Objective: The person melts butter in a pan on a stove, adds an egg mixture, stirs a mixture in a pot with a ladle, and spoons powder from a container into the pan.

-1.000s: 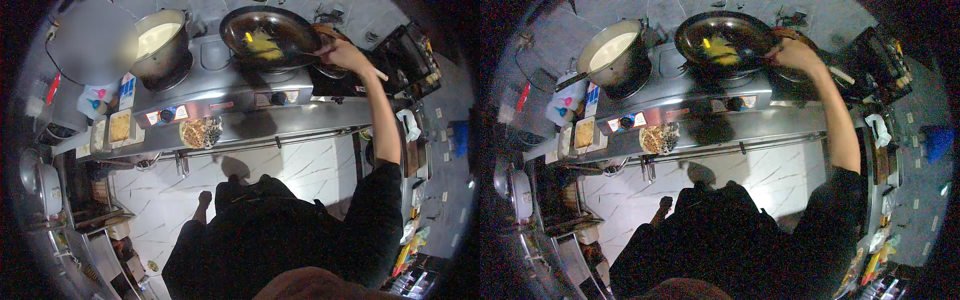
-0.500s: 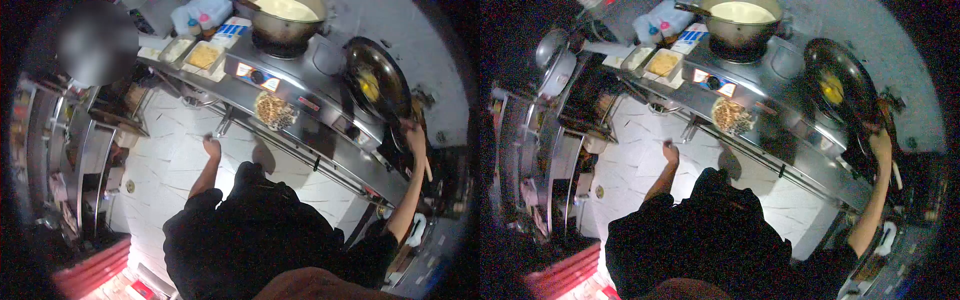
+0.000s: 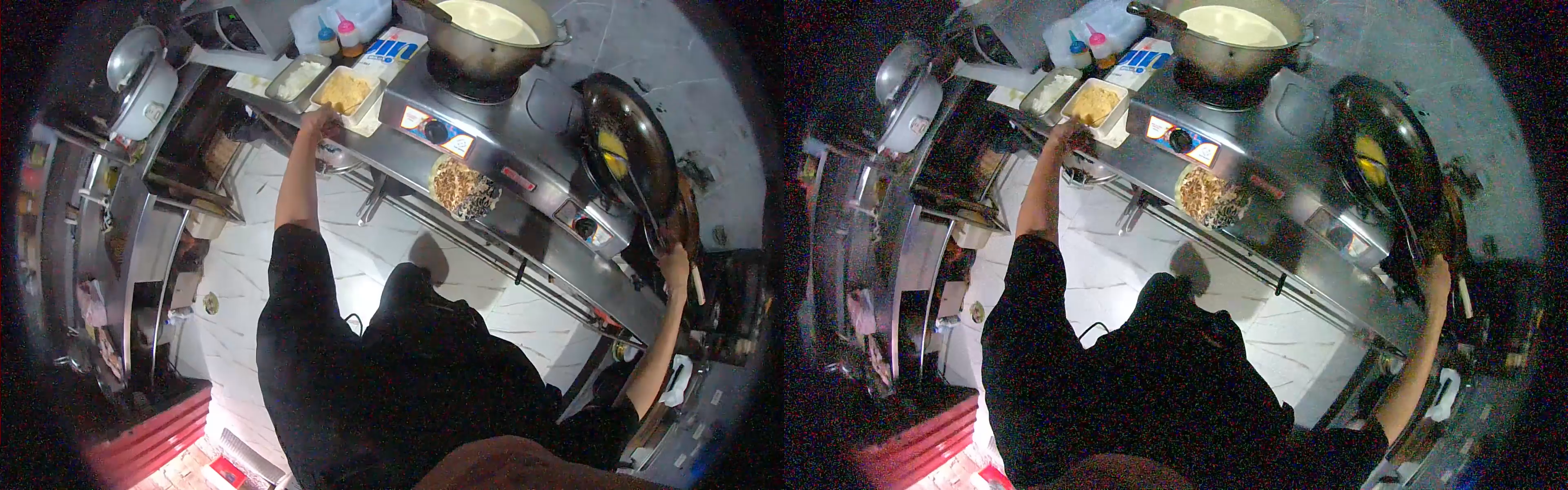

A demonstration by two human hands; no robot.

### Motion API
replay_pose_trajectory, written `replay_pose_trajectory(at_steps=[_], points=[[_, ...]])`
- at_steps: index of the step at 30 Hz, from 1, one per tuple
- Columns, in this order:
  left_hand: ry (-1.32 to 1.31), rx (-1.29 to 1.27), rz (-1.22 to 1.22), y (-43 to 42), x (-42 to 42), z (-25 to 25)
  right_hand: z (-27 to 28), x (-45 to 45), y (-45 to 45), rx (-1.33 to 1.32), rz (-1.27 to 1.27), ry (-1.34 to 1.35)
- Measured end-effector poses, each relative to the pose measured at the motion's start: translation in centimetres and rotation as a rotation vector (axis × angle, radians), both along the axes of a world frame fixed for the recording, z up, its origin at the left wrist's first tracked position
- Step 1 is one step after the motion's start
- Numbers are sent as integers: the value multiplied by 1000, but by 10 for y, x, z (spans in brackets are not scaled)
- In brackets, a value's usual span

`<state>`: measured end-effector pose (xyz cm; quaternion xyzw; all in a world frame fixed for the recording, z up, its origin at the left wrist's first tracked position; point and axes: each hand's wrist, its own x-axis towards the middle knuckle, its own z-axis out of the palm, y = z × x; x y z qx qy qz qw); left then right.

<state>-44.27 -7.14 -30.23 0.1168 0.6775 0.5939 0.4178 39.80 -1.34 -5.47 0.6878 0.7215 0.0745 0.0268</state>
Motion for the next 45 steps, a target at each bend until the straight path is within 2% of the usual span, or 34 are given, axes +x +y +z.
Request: replay_pose_trajectory(at_steps=[2,3,6,8,10,12,15,17,21,22,25,28,29,30,32,34,35,36,38,40,42,44,45], points=[[-56,-44,-46,12,3,-4,-3,5,-1,0,10,2],[-65,-56,-147,12,1,-3,0,-1,-6,-4,25,39],[-81,-130,-79,22,6,-2,0,-4,-11,-35,35,-6],[104,-76,-285,30,-14,-25,4,-11,-17,-43,26,-35],[80,-7,-352,26,-24,-36,14,-32,-29,-32,16,-10],[-153,77,-282,21,-27,-42,4,-21,-23,-27,-17,-40],[-235,-34,-82,4,2,3,4,-24,-22,-15,-15,-17],[-305,-33,-78,-5,4,9,2,-22,-21,-20,-1,-36],[-467,12,-53,-21,-4,-9,2,-23,-17,-91,-31,-115],[-433,56,-51,-28,3,-1,6,-30,-19,-119,-52,-116],[-348,118,-59,-61,20,23,11,-44,-25,-69,-55,-79],[-246,168,33,-92,37,54,34,-89,-54,224,-26,-567],[-225,179,-32,-99,27,44,46,-114,-61,286,-44,-521],[-216,200,-76,-108,36,57,58,-140,-67,344,-66,-473],[-196,237,-177,-139,84,114,72,-171,-80,496,342,-85],[-241,241,-175,-152,126,149,82,-240,-109,503,639,163],[-266,241,-178,-158,147,162,75,-274,-131,136,484,1094],[-297,235,-184,-162,168,173,74,-301,-154,-7,376,1017],[-362,226,-210,-165,209,189,46,-342,-160,254,1092,619],[-393,258,-295,-166,245,201,24,-383,-176,308,1205,643],[-436,260,-451,-160,263,185,8,-404,-181,270,1209,584],[-537,339,-570,-156,279,173,4,-397,-180,150,1153,483],[-558,319,-548,-156,287,173,4,-393,-178,90,1127,438]])
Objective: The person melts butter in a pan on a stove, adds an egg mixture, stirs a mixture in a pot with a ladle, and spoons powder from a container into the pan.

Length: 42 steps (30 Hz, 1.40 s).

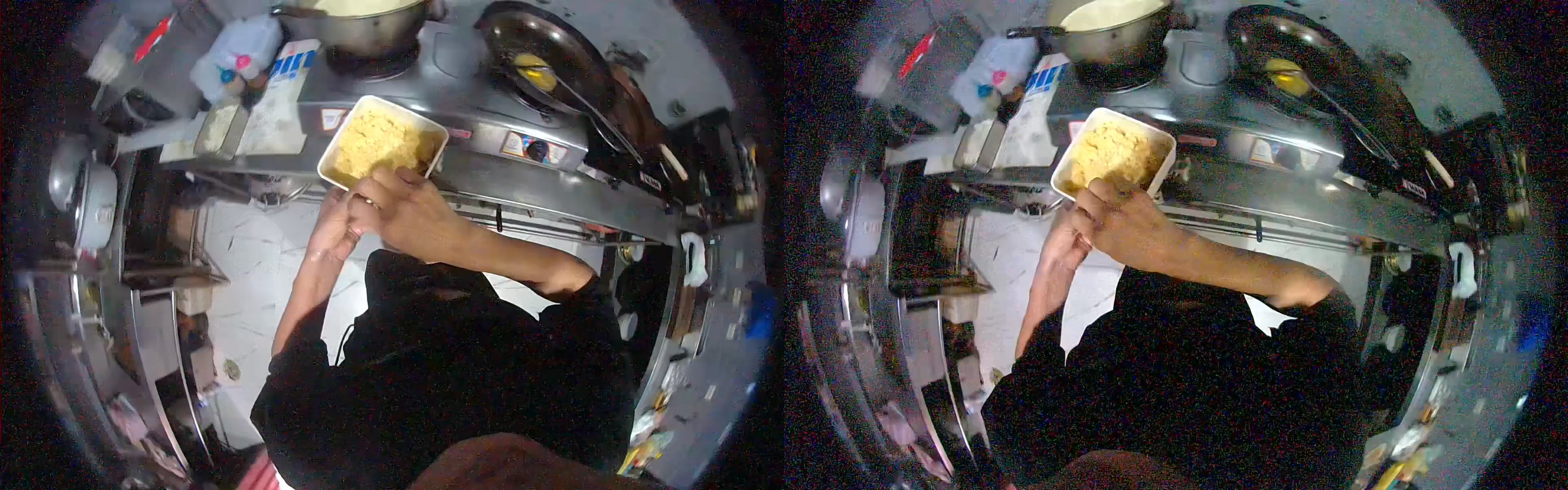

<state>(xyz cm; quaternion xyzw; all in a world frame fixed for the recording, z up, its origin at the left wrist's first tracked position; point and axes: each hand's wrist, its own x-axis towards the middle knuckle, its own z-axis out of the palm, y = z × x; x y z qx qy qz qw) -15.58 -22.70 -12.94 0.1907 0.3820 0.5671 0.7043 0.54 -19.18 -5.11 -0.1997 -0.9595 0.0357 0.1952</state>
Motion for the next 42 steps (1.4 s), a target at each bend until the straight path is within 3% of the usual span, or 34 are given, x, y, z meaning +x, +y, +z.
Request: replay_pose_trajectory(at_steps=[4,7,9,15,18,21,26,29,32,35,38,42], points=[[6,-36,-70,24,31,10,13,30,10,181,54,198],[14,4,-137,34,47,30,24,67,19,-88,-129,149],[18,40,-143,41,61,41,42,88,28,-213,-345,332],[80,79,-176,66,98,60,91,142,56,-156,-388,529],[124,82,-180,73,109,66,88,162,76,-115,-354,692],[222,56,-149,77,125,76,81,180,93,-250,-309,787],[320,92,-94,78,149,85,56,220,120,-275,-318,614],[364,125,-52,78,158,93,71,241,127,-352,-419,394],[386,95,-45,87,165,97,89,253,134,-170,-438,179],[342,88,-81,97,170,102,97,263,142,-151,-451,143],[350,95,-74,107,173,105,94,271,148,157,-408,182],[379,100,-71,120,172,110,119,283,138,135,-341,288]])
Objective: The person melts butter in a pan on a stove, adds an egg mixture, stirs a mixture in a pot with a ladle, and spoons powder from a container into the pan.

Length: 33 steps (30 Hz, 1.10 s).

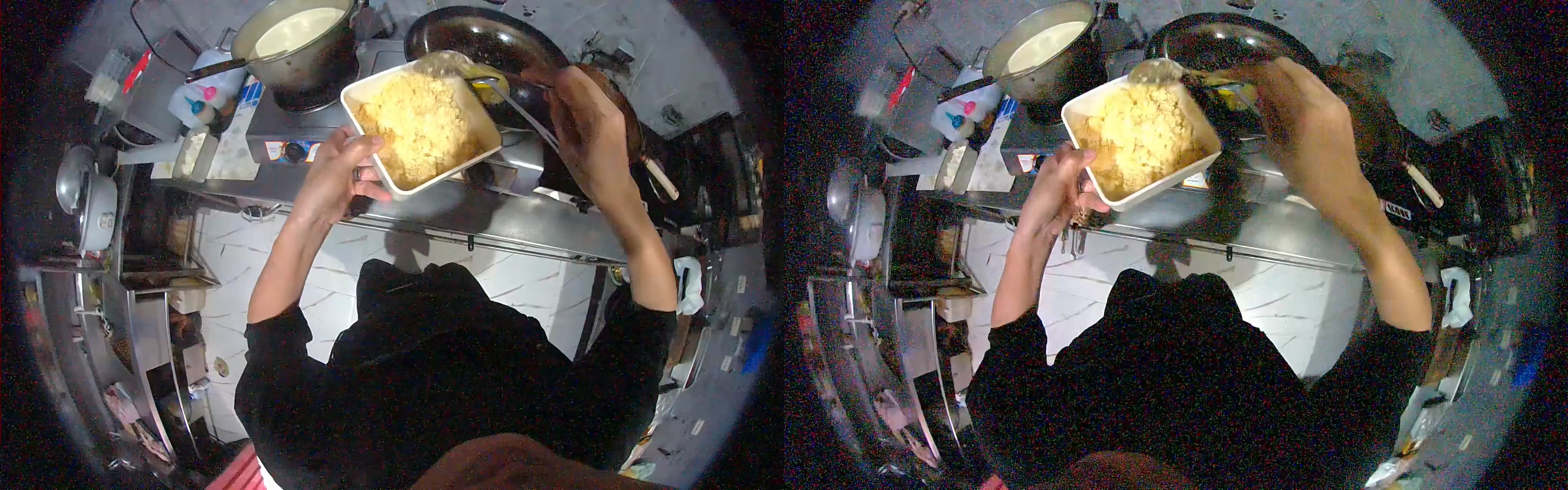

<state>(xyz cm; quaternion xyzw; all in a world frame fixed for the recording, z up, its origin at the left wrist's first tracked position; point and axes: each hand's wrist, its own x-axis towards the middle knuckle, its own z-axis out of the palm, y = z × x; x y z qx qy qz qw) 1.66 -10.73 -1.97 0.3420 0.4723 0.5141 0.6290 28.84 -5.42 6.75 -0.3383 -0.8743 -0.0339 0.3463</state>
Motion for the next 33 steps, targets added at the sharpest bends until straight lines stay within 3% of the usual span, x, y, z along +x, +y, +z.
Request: replay_pose_trajectory(at_steps=[3,4,7,13,22,25,28,33], points=[[8,40,9,9,3,3,-11,17,1,-272,-3,52],[11,58,8,11,4,4,-11,18,1,-123,55,-103],[32,113,6,16,9,6,-20,20,1,-108,98,-131],[35,56,19,26,17,11,-30,29,18,-419,81,-121],[28,-87,-76,32,22,9,-41,16,45,-1065,225,140],[61,-115,-27,32,25,10,-54,20,52,-1202,114,257],[59,-114,-51,35,23,6,-49,20,55,-1077,204,190],[3,-90,-96,45,20,3,-40,24,66,-1112,144,326]])
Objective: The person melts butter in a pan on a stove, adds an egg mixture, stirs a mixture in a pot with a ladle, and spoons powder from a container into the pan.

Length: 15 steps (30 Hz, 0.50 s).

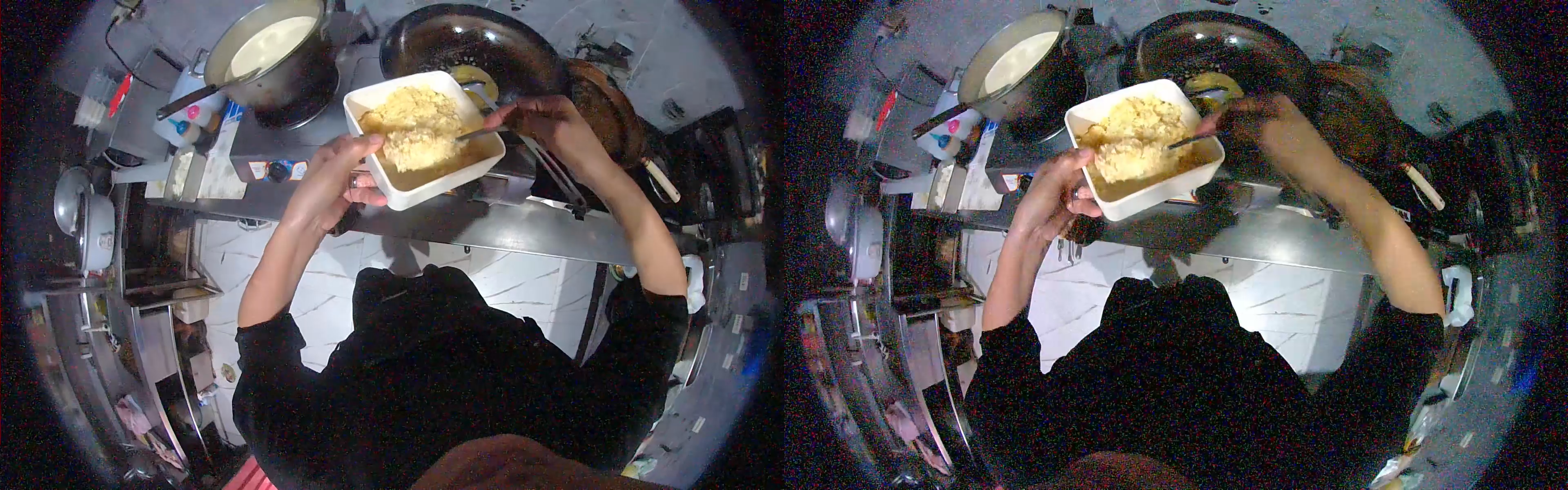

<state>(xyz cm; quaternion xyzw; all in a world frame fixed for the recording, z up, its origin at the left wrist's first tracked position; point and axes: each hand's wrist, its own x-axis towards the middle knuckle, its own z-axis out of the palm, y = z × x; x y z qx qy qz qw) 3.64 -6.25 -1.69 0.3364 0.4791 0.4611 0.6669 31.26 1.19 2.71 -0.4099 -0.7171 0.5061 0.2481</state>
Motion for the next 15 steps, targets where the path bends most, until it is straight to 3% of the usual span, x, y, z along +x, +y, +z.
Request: replay_pose_trajectory(at_steps=[9,12,15], points=[[-2,28,113,23,1,3,39,28,53,178,-230,-125],[0,56,164,22,-14,-5,17,56,95,192,-287,-100],[53,76,187,6,-25,-2,-21,69,129,605,-445,-456]])
